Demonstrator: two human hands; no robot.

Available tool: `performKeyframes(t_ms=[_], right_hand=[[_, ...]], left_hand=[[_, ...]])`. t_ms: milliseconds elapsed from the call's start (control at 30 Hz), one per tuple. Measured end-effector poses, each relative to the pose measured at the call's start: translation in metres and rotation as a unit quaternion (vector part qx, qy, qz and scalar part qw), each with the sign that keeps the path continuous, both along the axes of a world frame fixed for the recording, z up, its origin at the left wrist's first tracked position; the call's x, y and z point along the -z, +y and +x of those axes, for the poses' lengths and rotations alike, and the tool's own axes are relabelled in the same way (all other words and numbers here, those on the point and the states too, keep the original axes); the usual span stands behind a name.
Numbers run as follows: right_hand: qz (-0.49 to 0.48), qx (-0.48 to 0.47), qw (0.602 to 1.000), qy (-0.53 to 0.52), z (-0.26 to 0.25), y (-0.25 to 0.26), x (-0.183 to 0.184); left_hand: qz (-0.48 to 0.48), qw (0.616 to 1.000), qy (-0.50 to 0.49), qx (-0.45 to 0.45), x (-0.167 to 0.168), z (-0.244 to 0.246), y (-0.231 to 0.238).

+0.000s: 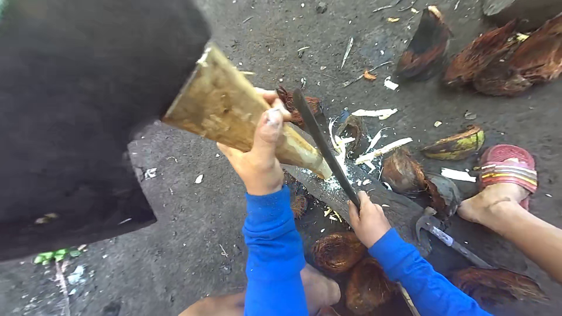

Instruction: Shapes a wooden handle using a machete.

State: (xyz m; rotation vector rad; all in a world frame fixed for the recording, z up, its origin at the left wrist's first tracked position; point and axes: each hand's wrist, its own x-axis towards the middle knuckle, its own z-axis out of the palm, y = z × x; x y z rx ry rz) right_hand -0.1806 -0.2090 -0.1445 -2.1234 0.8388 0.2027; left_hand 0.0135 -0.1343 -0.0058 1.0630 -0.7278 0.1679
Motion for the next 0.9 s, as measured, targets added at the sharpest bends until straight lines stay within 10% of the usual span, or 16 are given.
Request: performKeyframes(t_ms=[267,533,767,900], right_hand=[[-0.056,-0.007,0.994,-0.093,-0.005,0.031,-0.025],[0.053,-0.056,0.992,0.104,0.002,0.015,-0.011],[-0.089,-0.029,0.988,-0.126,-0.004,0.04,-0.033],[0.065,-0.043,0.989,0.13,0.004,0.008,0.009]], left_hand=[[0.04,0.999,0.014,0.03,0.01,0.001,0.042],[0.026,0.999,0.013,-0.023,0.015,-0.004,0.059],[0.021,1.0,0.009,-0.019,0.017,-0.009,0.06],[0.015,1.0,0.006,-0.015,0.021,-0.008,0.062]])
